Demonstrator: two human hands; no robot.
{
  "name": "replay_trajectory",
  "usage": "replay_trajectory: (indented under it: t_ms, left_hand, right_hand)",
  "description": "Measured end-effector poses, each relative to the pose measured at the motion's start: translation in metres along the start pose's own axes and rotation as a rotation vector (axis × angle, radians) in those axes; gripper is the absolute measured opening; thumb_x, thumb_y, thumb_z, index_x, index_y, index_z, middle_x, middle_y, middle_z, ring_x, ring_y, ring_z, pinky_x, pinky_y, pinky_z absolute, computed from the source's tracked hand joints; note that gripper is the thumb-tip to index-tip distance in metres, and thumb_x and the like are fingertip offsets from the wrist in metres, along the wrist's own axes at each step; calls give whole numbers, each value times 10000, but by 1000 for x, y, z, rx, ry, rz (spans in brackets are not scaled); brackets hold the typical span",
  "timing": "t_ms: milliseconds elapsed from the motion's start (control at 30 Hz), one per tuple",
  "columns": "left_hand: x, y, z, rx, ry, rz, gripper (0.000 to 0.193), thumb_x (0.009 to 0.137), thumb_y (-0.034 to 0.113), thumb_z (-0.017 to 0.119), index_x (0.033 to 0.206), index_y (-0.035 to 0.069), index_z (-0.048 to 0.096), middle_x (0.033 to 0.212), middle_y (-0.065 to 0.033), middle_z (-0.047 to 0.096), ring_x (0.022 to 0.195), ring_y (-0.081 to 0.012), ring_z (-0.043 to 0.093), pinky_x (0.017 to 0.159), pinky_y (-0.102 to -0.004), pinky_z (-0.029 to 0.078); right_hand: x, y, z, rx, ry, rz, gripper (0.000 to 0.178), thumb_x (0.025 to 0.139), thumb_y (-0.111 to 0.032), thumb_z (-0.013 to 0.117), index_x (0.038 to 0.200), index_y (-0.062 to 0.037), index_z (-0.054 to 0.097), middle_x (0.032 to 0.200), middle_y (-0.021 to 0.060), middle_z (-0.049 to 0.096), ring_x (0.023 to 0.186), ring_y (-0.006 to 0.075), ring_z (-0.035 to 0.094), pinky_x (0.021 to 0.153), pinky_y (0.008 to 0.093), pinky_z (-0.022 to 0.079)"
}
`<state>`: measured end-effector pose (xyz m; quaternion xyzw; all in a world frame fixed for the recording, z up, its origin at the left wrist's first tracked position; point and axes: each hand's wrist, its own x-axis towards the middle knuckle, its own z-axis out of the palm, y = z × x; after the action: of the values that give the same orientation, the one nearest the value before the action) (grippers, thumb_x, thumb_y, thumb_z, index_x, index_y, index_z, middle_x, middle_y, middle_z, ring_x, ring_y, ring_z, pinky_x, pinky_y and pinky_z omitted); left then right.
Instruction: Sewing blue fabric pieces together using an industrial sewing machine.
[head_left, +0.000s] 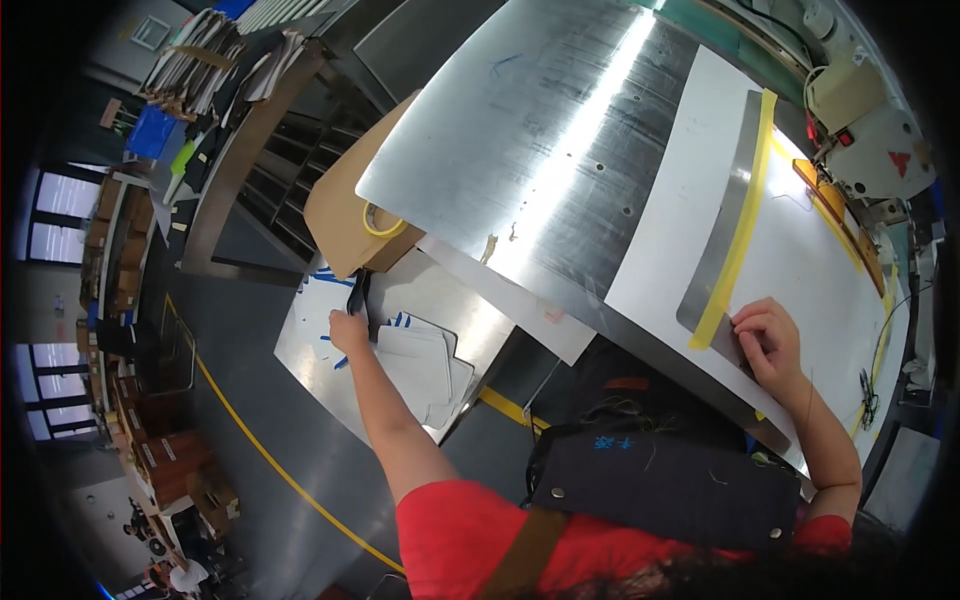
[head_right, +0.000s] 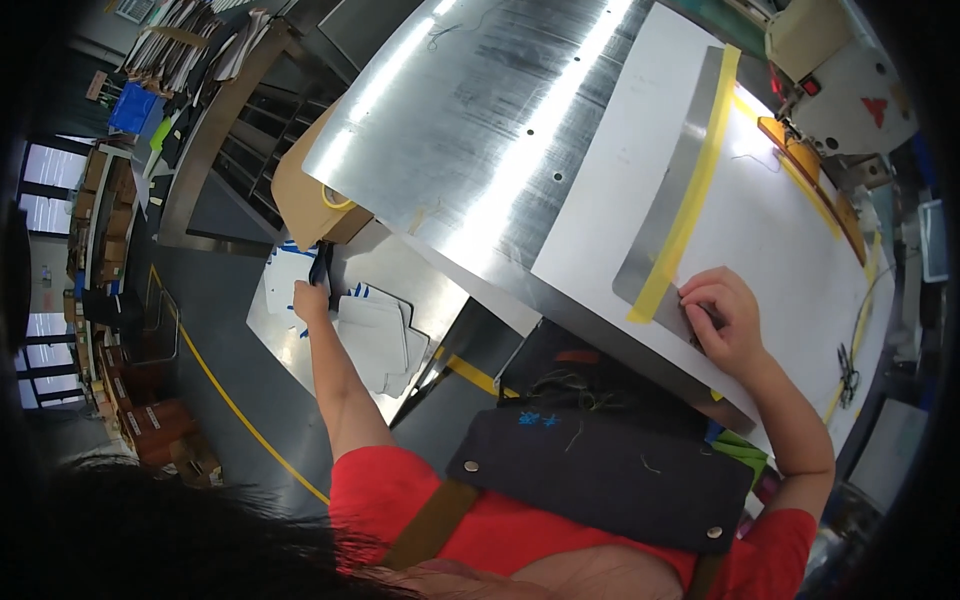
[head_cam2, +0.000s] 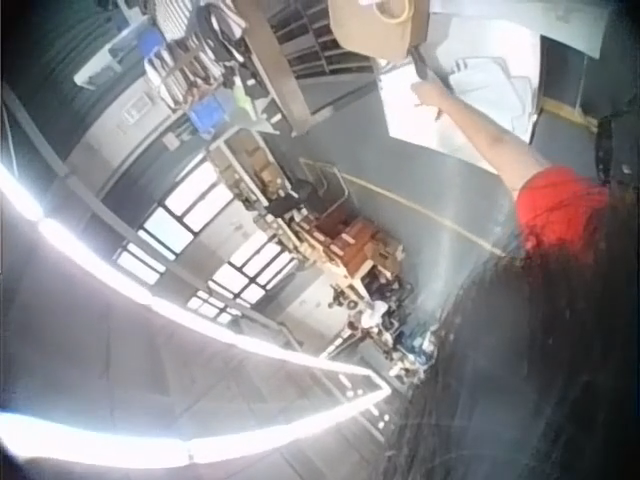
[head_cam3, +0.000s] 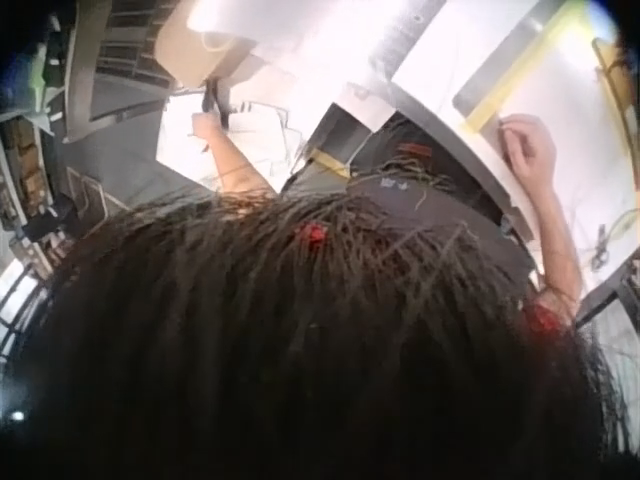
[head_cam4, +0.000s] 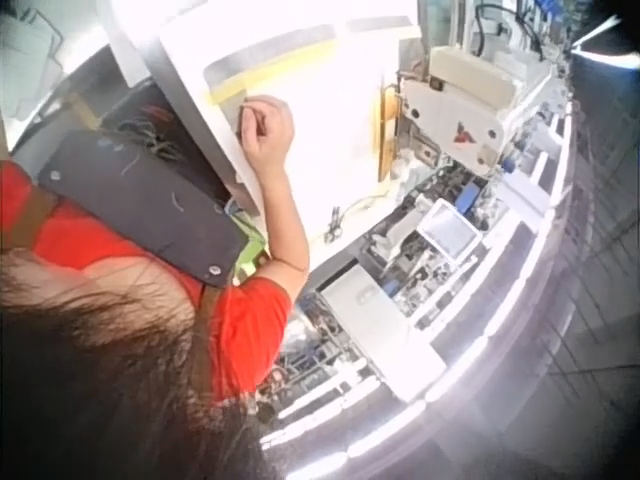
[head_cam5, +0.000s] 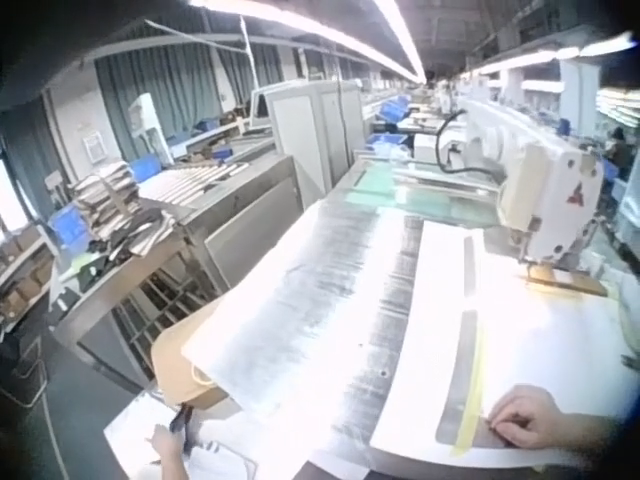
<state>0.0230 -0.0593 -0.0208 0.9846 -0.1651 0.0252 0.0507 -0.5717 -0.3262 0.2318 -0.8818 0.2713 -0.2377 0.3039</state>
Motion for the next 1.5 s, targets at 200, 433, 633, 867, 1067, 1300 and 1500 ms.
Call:
replay_trajectory:
  t_ms: [200, 433, 633, 867, 1067, 1300, 1500]
  left_hand:
    - [0, 44, -30, 130, -76, 15, 482, 712, 294, 723, 1013, -29, 532, 881, -217, 667, 845, -384, 659, 767, -429, 533]
    - [6, 15, 3, 158, 57, 97, 325, 769, 75, 623, 1063, -29, 532, 905, -196, 682, 857, -379, 663, 738, -442, 526]
    - [7, -77, -45, -457, 320, -286, 303, 755, 80, 609, 1035, -34, 590, 947, -196, 668, 796, -315, 675, 724, -379, 520]
    - [-40, -40, -176, -1390, 115, -156, 318, 794, 69, 655, 1095, 8, 576, 956, -47, 617, 881, -195, 605, 808, -341, 486]
    - [-105, 98, -277, -1602, -228, 164, 504, 742, 55, 677, 1219, 5, 523, 1110, -88, 610, 1059, -228, 579, 919, -363, 455]
    - [-196, 290, -282, -1349, -1304, 936, 798, 661, 40, 809, 1359, 10, 424, 1272, -104, 548, 1175, -261, 531, 1010, -391, 414]
    - [-270, 394, -266, -790, -1728, 663, 712, 728, 120, 783, 1332, -21, 434, 1250, -127, 560, 1145, -237, 543, 1009, -375, 412]
  right_hand:
    - [-5, 3, -2, -31, -7, 59, 70, 773, 6, 606, 820, -41, 587, 894, 113, 610, 792, 264, 582, 691, 330, 464]
    - [-3, 4, -1, -32, -3, 46, 73, 761, -1, 620, 815, -42, 593, 881, 107, 615, 780, 264, 584, 681, 336, 468]
    - [3, 1, -2, 42, -18, 14, 75, 757, 3, 622, 814, -39, 598, 878, 105, 616, 778, 261, 589, 681, 341, 470]
    - [6, 5, 2, 106, 4, 33, 60, 762, -5, 619, 805, -42, 600, 869, 111, 615, 794, 269, 593, 707, 337, 468]
    - [5, -6, -16, 336, -140, 233, 217, 804, -79, 636, 1017, -48, 606, 1049, 80, 613, 927, 187, 594, 752, 331, 465]
    - [-23, -11, -40, 1236, 3, 488, 437, 982, -338, 490, 1311, -51, 479, 1254, 63, 542, 1153, 166, 507, 965, 335, 407]
    - [-94, 9, -80, 1448, 392, 672, 449, 964, -269, 535, 1324, -13, 457, 1223, 108, 567, 1143, 199, 542, 988, 370, 435]
